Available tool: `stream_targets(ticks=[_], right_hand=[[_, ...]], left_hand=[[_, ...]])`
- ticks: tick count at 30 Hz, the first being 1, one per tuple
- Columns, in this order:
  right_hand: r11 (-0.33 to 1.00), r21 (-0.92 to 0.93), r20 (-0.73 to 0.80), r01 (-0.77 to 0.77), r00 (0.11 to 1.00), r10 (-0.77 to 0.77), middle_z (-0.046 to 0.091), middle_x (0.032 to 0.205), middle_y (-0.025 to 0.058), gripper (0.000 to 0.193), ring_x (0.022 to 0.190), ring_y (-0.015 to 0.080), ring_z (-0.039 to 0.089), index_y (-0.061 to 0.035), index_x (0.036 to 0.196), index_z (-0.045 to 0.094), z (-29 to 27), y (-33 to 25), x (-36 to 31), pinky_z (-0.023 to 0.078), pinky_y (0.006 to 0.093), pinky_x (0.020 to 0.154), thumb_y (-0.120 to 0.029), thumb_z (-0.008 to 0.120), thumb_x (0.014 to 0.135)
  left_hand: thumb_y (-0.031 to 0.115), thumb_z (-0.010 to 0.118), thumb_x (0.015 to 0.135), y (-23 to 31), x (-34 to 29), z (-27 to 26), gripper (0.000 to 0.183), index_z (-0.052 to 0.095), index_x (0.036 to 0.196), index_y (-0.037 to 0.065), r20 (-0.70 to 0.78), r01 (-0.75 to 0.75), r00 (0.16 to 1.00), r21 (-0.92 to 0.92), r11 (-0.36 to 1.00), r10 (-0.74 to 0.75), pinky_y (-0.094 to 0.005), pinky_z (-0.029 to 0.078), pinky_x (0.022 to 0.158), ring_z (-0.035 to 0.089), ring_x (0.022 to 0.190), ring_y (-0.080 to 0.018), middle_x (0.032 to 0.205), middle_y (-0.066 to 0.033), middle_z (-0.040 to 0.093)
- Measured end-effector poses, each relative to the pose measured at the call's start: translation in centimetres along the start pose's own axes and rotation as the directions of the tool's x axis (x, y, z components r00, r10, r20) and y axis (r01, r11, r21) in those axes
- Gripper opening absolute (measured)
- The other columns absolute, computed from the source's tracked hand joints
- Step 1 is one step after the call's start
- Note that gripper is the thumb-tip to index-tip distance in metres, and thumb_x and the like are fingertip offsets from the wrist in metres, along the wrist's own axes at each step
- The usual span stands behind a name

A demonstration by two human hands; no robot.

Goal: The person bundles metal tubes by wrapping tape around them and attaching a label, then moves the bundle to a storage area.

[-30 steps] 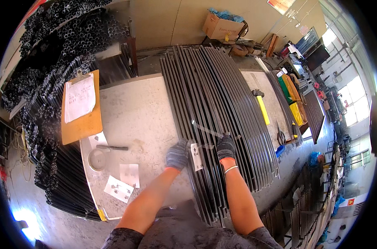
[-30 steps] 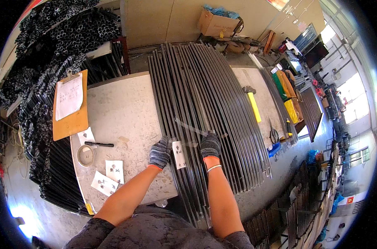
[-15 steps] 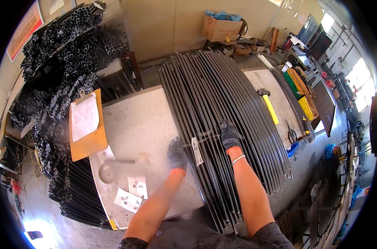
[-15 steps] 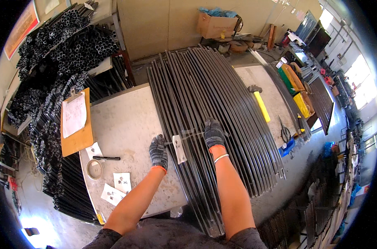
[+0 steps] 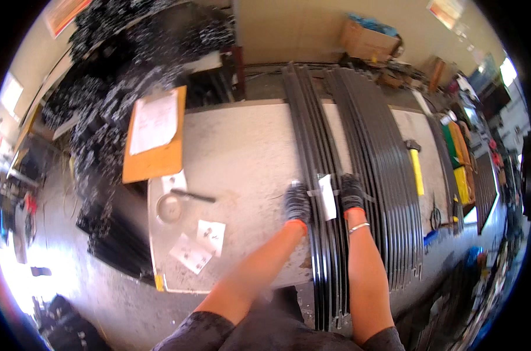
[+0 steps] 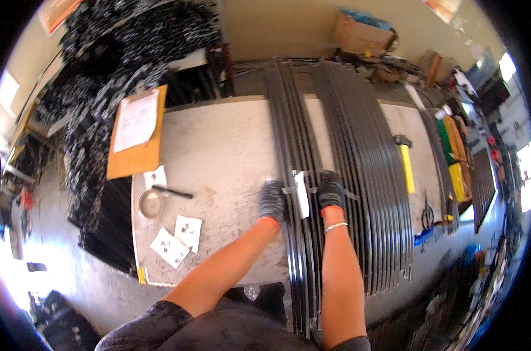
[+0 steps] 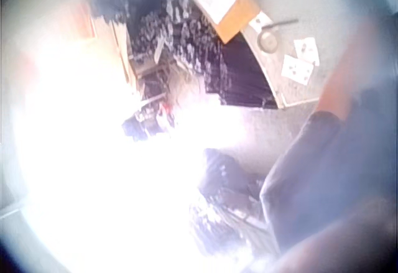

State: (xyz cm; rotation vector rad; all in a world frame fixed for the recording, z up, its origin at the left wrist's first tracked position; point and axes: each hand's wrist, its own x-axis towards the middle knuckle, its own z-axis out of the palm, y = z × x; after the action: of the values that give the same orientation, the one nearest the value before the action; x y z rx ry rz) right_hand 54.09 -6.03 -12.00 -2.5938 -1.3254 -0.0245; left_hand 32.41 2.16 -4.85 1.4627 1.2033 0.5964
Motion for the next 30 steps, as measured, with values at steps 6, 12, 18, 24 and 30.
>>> stream_targets(ticks=[6, 12, 18, 24, 30], right_hand=[[0.952, -0.261, 0.412, 0.161, 0.910, -0.041, 0.056, 0.121, 0.0187, 0.035, 0.112, 0.0306, 0.053, -0.0058, 0.117, 0.056, -3.5, 0.0, -1.5, 0.039, 0.0406, 0.099, -0.019, 0.030, 0.096], [0.979, -0.102, 0.284, 0.177, 0.948, -0.142, 0.059, 0.111, 0.0179, 0.030, 0.102, 0.0294, 0.057, -0.0046, 0.110, 0.059, -5.4, 1.5, -7.7, 0.042, 0.0392, 0.092, -0.014, 0.036, 0.092], [0.976, 0.147, 0.350, 0.162, 0.914, -0.205, 0.063, 0.101, 0.0170, 0.025, 0.093, 0.0282, 0.061, -0.0034, 0.104, 0.061, -8.7, 0.3, -14.2, 0.046, 0.0379, 0.085, -0.010, 0.042, 0.088], [0.991, 0.040, 0.240, 0.128, 0.962, -0.134, 0.065, 0.095, 0.0168, 0.023, 0.088, 0.0283, 0.063, -0.0031, 0.102, 0.062, -7.1, 0.5, -18.9, 0.048, 0.0372, 0.081, -0.006, 0.047, 0.085], [0.987, 0.143, 0.292, -0.075, 0.956, 0.031, 0.063, 0.104, 0.0181, 0.029, 0.096, 0.0302, 0.060, -0.0034, 0.114, 0.057, -5.1, 1.4, -21.1, 0.044, 0.0410, 0.089, -0.009, 0.037, 0.092]], left_hand=[[0.033, 0.045, 0.097, 0.4, -3.8, 0.5, 0.031, 0.056, 0.106, 0.005, 0.141, 0.338, 0.917, -0.771, 0.540, -0.373, -0.0333, 0.047, 0.074, 0.053, 0.083, -0.0173, 0.095, -0.0064, 0.059], [0.036, 0.043, 0.087, 2.6, -8.2, -0.8, 0.031, 0.064, 0.087, 0.012, 0.707, 0.797, 0.577, -0.597, 0.092, -0.408, -0.0398, 0.050, 0.058, 0.060, 0.062, -0.0223, 0.079, -0.0078, 0.065], [0.031, 0.049, 0.091, -0.2, -11.9, -0.5, 0.020, 0.060, 0.091, 0.014, 0.648, 0.720, 0.688, -0.551, 0.422, -0.328, -0.0394, 0.048, 0.054, 0.056, 0.062, -0.0207, 0.072, -0.0019, 0.058], [0.032, 0.042, 0.097, 4.2, -15.0, -2.3, 0.029, 0.060, 0.104, 0.010, 0.594, 0.699, 0.712, -0.653, 0.293, -0.375, -0.0338, 0.052, 0.061, 0.062, 0.069, -0.0195, 0.086, -0.0061, 0.065], [0.033, 0.040, 0.098, 3.2, -15.8, -1.6, 0.031, 0.060, 0.103, 0.010, 0.564, 0.685, 0.727, -0.630, 0.366, -0.391, -0.0371, 0.051, 0.068, 0.062, 0.077, -0.0206, 0.090, -0.0071, 0.065]])
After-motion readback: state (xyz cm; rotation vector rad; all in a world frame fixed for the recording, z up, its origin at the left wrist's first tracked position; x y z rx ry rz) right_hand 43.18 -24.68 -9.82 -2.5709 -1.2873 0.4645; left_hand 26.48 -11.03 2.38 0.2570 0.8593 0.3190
